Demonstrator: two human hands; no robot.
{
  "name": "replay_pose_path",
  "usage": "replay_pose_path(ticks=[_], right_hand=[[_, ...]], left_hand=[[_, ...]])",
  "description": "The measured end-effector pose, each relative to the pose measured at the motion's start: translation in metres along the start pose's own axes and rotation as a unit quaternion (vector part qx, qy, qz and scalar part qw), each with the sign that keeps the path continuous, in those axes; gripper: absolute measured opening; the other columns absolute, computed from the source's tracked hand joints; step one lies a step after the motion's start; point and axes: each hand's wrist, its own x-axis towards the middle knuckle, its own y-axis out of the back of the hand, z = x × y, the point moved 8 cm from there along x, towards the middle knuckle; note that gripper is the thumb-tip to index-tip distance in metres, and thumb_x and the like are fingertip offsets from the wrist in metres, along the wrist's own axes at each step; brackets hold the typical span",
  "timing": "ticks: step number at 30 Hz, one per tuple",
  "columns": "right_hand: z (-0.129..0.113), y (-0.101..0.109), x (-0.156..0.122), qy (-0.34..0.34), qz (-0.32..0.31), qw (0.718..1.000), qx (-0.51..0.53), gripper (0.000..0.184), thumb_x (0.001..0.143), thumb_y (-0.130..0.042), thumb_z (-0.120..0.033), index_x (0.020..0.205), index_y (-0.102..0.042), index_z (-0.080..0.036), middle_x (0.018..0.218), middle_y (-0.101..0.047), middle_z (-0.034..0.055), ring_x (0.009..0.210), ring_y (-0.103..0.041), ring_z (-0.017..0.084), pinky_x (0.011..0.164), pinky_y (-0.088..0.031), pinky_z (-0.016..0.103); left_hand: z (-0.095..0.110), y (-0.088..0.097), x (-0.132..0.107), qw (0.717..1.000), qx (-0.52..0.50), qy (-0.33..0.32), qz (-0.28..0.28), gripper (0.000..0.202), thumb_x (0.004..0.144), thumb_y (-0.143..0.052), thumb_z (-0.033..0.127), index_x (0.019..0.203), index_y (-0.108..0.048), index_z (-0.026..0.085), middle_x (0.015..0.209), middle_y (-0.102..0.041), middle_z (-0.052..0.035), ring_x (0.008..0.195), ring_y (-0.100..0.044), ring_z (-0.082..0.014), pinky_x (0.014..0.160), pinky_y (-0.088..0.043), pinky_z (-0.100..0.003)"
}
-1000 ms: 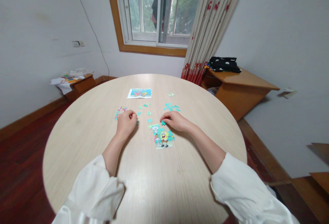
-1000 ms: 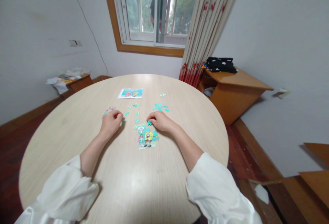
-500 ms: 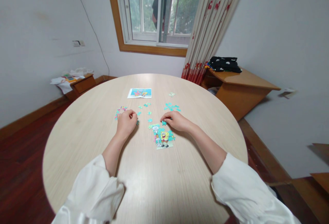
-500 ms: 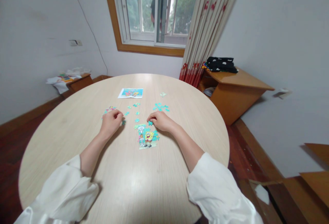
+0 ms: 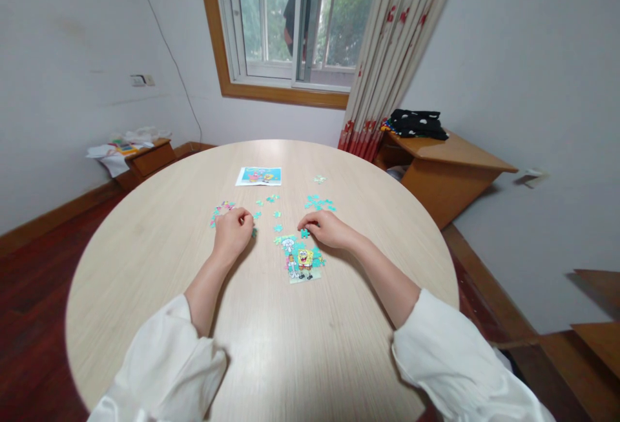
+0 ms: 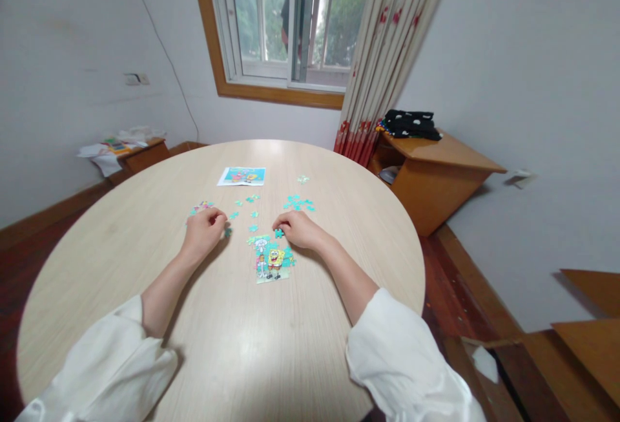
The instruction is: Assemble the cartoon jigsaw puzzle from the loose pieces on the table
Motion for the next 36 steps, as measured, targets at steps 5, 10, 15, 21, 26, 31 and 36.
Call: replay_pose_path(ticks=[5, 10, 15, 21, 26, 31, 36], right_hand=[[0.0, -0.002, -0.001, 0.004, -0.006, 1.0, 0.006, 0.024, 0.083, -0.051, -0.006, 0.089, -0.073, -0.013, 0.09, -0.074, 0.0083, 0.082, -0.064, 0.015, 0.08, -0.046, 0.028], [0.003, -0.003, 0.0, 0.01, -0.01, 1.0, 0.022, 0.021, 0.081, -0.055, -0.004, 0.089, -0.072, -0.012, 0.093, -0.073, 0.0082, 0.082, -0.063, 0.014, 0.079, -0.046, 0.027], [0.004, -0.004, 0.001, 0.021, -0.019, 0.999, 0.041, 0.022, 0.084, -0.051, -0.006, 0.091, -0.071, -0.012, 0.096, -0.072, 0.0095, 0.087, -0.063, 0.014, 0.084, -0.045, 0.027], [-0.001, -0.004, -0.001, 0.038, -0.049, 0.996, 0.067, 0.026, 0.085, -0.047, -0.005, 0.088, -0.072, -0.011, 0.094, -0.072, 0.009, 0.084, -0.063, 0.013, 0.081, -0.045, 0.026], [0.001, -0.004, -0.004, 0.035, -0.073, 0.993, 0.086, 0.023, 0.082, -0.049, -0.006, 0.085, -0.071, -0.011, 0.085, -0.071, 0.007, 0.076, -0.061, 0.012, 0.075, -0.046, 0.025], [0.006, -0.004, -0.007, 0.023, -0.106, 0.989, 0.104, 0.019, 0.079, -0.052, -0.008, 0.083, -0.07, -0.01, 0.079, -0.07, 0.0062, 0.071, -0.06, 0.011, 0.07, -0.045, 0.024], [0.008, -0.007, -0.015, -0.018, -0.185, 0.973, 0.138, 0.019, 0.074, -0.052, -0.006, 0.081, -0.069, -0.01, 0.063, -0.063, 0.0005, 0.054, -0.051, 0.007, 0.053, -0.038, 0.02]], left_hand=[[0.001, 0.0, 0.0, 1.0, 0.005, -0.004, -0.004, 0.021, 0.072, -0.04, 0.023, 0.059, -0.056, 0.02, 0.063, -0.064, -0.0048, 0.066, -0.058, -0.0209, 0.07, -0.041, -0.032], [0.001, 0.0, 0.0, 1.0, 0.008, -0.002, 0.001, 0.021, 0.072, -0.042, 0.023, 0.06, -0.059, 0.019, 0.064, -0.065, -0.0052, 0.065, -0.058, -0.0206, 0.069, -0.042, -0.031], [0.001, 0.0, 0.0, 1.0, 0.009, -0.003, 0.013, 0.022, 0.071, -0.042, 0.021, 0.06, -0.06, 0.019, 0.064, -0.065, -0.0055, 0.066, -0.057, -0.0201, 0.072, -0.043, -0.031], [0.003, 0.0, 0.0, 1.0, 0.004, 0.005, 0.005, 0.024, 0.071, -0.041, 0.021, 0.063, -0.062, 0.017, 0.068, -0.066, -0.0068, 0.068, -0.059, -0.0202, 0.073, -0.043, -0.03], [0.002, 0.001, 0.0, 1.0, 0.003, 0.007, 0.001, 0.024, 0.071, -0.041, 0.022, 0.064, -0.063, 0.017, 0.068, -0.067, -0.0069, 0.068, -0.06, -0.0201, 0.073, -0.043, -0.03], [0.001, 0.0, 0.0, 1.0, 0.011, 0.009, -0.003, 0.026, 0.071, -0.04, 0.022, 0.065, -0.064, 0.015, 0.07, -0.067, -0.008, 0.069, -0.06, -0.0207, 0.073, -0.043, -0.031], [0.0, -0.002, 0.0, 1.0, 0.01, 0.004, -0.01, 0.028, 0.071, -0.039, 0.024, 0.069, -0.066, 0.015, 0.073, -0.069, -0.0087, 0.071, -0.06, -0.0209, 0.073, -0.043, -0.031]])
